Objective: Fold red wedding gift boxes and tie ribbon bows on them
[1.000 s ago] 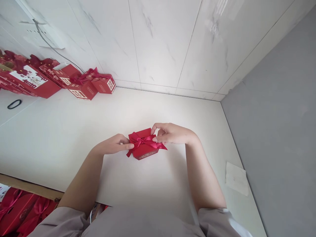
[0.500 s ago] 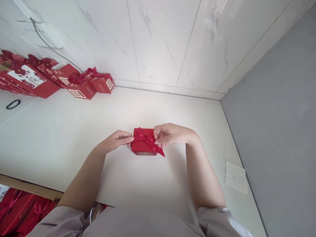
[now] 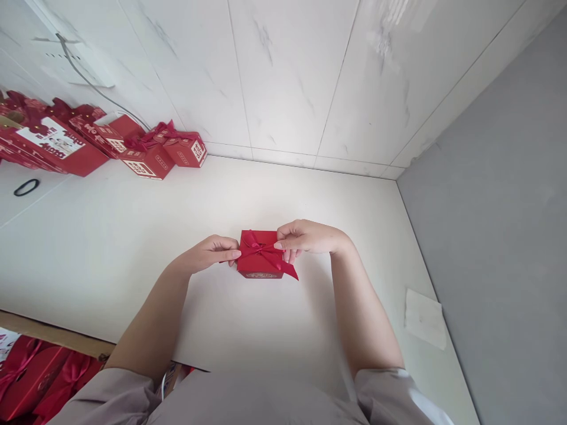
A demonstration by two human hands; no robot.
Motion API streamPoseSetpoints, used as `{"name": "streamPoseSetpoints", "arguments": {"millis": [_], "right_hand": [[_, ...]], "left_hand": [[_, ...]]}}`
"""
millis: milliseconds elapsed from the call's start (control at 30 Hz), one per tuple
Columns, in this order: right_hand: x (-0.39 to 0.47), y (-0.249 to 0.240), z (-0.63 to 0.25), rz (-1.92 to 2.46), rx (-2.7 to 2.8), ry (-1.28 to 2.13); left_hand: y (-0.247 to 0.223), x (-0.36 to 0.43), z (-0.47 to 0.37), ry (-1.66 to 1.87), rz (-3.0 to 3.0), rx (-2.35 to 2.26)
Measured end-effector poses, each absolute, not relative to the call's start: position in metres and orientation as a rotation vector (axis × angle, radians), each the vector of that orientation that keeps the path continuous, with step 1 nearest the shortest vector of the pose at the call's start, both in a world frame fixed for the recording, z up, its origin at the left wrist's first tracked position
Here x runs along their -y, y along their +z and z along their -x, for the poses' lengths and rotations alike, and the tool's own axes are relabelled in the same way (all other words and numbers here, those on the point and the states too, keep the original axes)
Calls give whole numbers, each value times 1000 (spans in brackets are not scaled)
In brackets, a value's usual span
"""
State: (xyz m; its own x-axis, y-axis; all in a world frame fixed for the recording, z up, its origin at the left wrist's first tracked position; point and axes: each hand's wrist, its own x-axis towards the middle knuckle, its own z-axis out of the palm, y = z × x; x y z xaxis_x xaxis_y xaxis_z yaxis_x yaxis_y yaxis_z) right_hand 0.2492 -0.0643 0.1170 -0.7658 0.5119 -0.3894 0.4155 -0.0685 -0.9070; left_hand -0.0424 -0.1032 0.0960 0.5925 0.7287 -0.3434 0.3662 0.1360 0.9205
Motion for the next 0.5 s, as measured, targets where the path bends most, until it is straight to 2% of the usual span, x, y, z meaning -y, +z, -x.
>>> {"name": "streamPoseSetpoints", "arguments": {"millis": [300, 500], "right_hand": [[63, 119, -250, 1130, 2099, 1989], [71, 143, -289, 1329, 1946, 1707]], "left_hand": [[92, 99, 49, 229, -1596, -943], [93, 94, 89, -59, -1643, -1169]]}}
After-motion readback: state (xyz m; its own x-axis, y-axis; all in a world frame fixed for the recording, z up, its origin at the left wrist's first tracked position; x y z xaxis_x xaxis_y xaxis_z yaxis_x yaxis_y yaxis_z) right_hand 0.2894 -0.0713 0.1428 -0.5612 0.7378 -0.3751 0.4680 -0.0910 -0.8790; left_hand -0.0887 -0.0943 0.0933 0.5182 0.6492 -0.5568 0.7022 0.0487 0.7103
